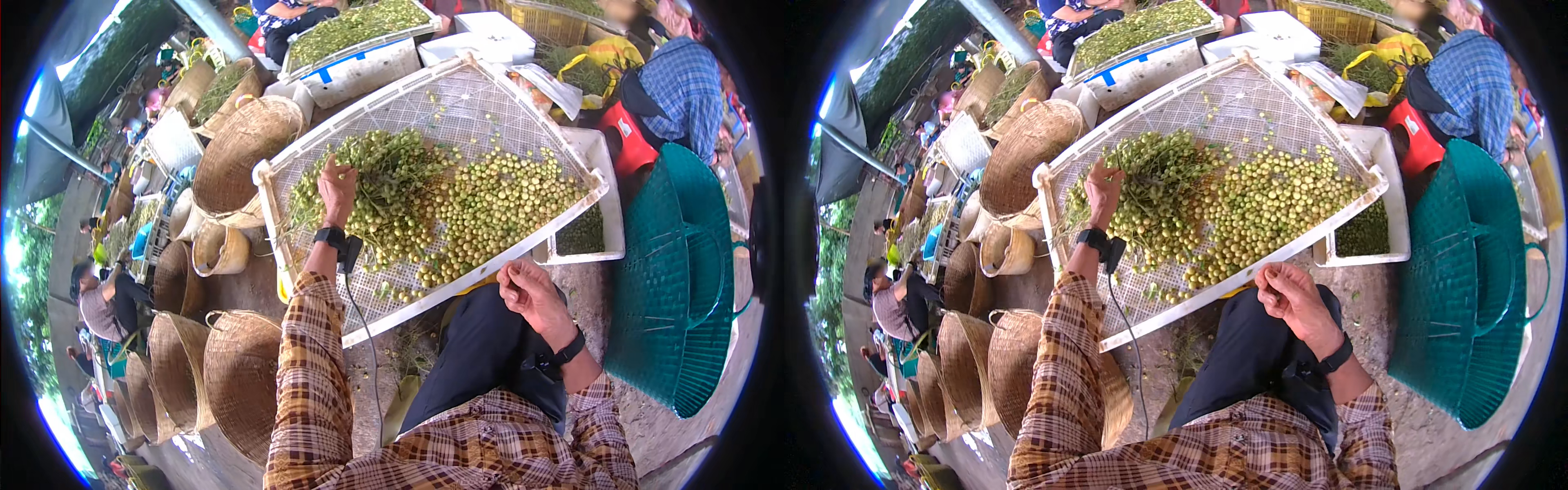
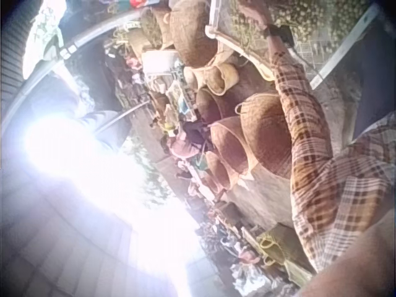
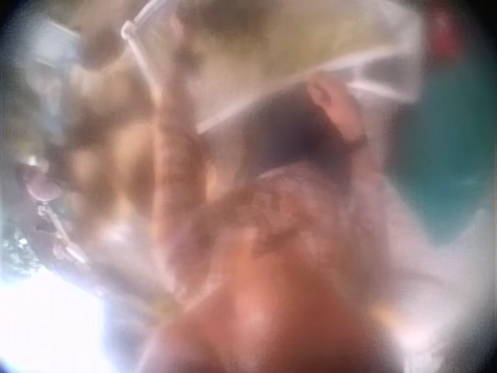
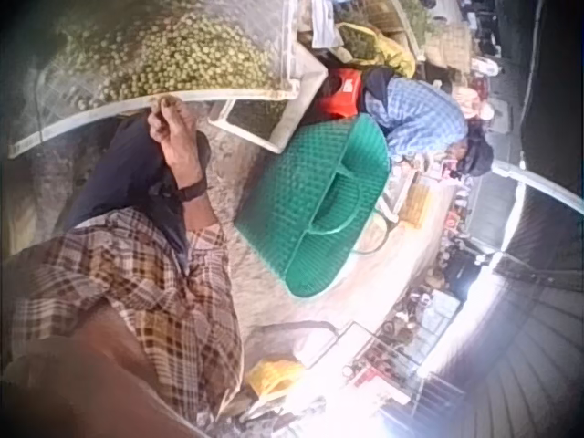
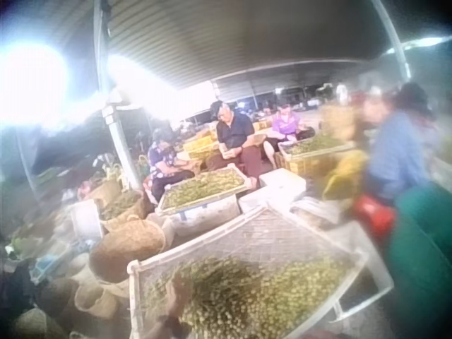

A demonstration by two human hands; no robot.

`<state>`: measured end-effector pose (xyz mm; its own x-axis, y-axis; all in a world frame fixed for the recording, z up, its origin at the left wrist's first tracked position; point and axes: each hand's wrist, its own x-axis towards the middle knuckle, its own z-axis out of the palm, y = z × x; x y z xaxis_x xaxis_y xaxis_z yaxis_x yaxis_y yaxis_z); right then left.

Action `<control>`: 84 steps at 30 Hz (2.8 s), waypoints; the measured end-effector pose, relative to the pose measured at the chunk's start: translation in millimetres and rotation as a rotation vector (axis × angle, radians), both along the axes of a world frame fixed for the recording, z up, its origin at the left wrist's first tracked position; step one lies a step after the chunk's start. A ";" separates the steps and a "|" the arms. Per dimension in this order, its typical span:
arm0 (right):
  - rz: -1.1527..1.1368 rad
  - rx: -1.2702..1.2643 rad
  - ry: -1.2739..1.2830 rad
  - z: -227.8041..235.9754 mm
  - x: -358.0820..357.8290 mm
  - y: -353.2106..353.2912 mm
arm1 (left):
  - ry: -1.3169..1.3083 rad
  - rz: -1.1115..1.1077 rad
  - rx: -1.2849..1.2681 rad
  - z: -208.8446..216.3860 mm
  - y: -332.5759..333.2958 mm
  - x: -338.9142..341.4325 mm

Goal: Sorting small green fruit from branches into baskets and trays by hand.

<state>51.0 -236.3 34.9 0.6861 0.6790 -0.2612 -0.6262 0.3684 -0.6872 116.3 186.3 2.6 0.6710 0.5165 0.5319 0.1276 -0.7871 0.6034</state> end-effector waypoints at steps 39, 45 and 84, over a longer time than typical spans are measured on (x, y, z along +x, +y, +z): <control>-0.727 -0.085 -0.066 -129.9 121.1 -172.3 | -0.274 -0.591 -0.678 111.6 -209.8 17.1; -0.582 0.409 -0.069 -122.4 145.6 -170.9 | -0.259 -0.560 -0.947 105.6 -219.4 15.6; -0.137 -0.222 -0.615 45.4 142.1 32.6 | -0.460 -0.725 -1.359 134.7 -181.0 -11.6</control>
